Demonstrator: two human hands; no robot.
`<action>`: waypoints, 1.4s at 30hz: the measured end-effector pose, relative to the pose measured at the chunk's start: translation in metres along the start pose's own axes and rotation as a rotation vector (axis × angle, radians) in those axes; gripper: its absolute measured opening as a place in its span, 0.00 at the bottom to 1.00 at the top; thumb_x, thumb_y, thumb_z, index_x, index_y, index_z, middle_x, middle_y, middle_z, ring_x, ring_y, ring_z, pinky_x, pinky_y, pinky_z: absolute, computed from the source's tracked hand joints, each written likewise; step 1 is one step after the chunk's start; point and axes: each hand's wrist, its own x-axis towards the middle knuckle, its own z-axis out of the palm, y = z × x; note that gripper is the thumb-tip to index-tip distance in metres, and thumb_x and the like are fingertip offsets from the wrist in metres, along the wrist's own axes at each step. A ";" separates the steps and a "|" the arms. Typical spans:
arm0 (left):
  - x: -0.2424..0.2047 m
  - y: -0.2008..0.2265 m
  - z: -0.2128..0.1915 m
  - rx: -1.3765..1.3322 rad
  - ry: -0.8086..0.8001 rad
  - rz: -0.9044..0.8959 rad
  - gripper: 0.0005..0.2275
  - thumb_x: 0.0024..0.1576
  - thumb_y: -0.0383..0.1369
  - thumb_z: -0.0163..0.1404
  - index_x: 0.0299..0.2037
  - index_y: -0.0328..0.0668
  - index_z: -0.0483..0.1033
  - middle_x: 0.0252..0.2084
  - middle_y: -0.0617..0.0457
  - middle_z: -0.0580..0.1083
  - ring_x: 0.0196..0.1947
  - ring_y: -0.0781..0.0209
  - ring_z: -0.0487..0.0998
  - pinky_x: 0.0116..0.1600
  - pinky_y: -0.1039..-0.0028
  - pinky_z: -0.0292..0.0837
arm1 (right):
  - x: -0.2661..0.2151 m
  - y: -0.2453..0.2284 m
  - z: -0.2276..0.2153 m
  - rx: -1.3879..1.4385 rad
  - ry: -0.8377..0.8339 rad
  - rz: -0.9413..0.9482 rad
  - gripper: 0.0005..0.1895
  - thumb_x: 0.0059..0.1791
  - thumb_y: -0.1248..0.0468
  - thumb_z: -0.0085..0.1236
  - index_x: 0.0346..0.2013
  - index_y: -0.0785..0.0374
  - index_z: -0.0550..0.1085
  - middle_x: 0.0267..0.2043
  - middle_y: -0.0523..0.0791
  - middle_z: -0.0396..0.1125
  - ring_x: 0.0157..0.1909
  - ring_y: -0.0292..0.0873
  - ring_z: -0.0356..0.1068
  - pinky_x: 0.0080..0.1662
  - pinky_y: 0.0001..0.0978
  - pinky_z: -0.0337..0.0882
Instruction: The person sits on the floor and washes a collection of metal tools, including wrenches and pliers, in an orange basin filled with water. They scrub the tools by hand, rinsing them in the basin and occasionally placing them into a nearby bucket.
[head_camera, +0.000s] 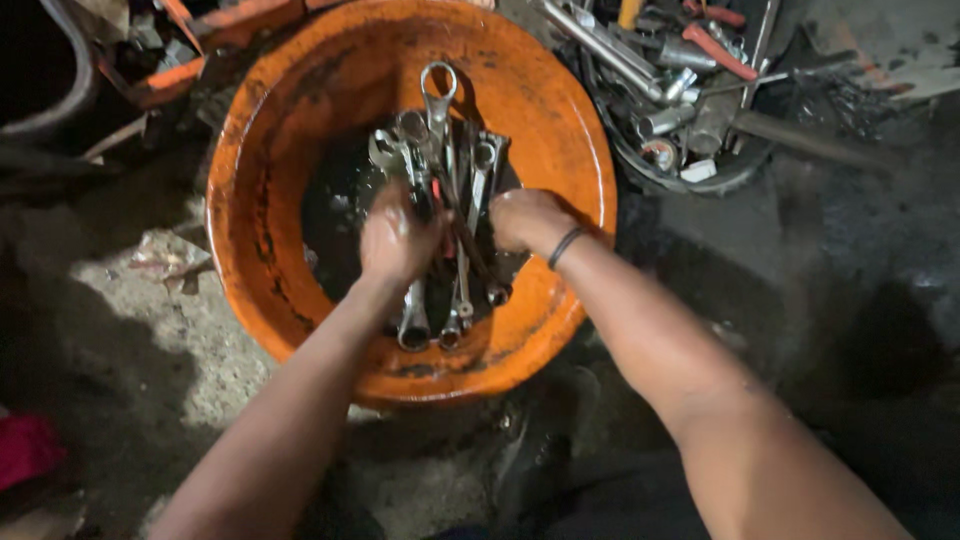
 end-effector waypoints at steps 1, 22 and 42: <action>0.003 -0.001 0.004 -0.020 0.096 0.071 0.21 0.50 0.42 0.63 0.47 0.36 0.73 0.46 0.36 0.76 0.45 0.36 0.79 0.47 0.52 0.75 | -0.009 -0.007 0.013 0.022 0.051 -0.018 0.14 0.44 0.63 0.56 0.41 0.63 0.81 0.49 0.55 0.73 0.51 0.58 0.74 0.51 0.50 0.75; 0.014 0.075 -0.068 -1.402 -0.176 0.220 0.11 0.56 0.26 0.62 0.32 0.44 0.68 0.36 0.50 0.78 0.38 0.55 0.81 0.44 0.60 0.80 | -0.010 0.016 0.038 0.146 0.344 0.029 0.17 0.48 0.58 0.52 0.47 0.59 0.78 0.51 0.52 0.72 0.51 0.55 0.73 0.50 0.46 0.75; 0.009 0.045 -0.052 -1.665 -0.310 -0.014 0.30 0.58 0.55 0.41 0.60 0.38 0.71 0.58 0.39 0.75 0.58 0.43 0.77 0.64 0.54 0.73 | -0.065 -0.090 -0.052 0.178 1.679 -0.484 0.21 0.49 0.64 0.58 0.55 0.61 0.66 0.52 0.52 0.70 0.54 0.57 0.72 0.57 0.49 0.72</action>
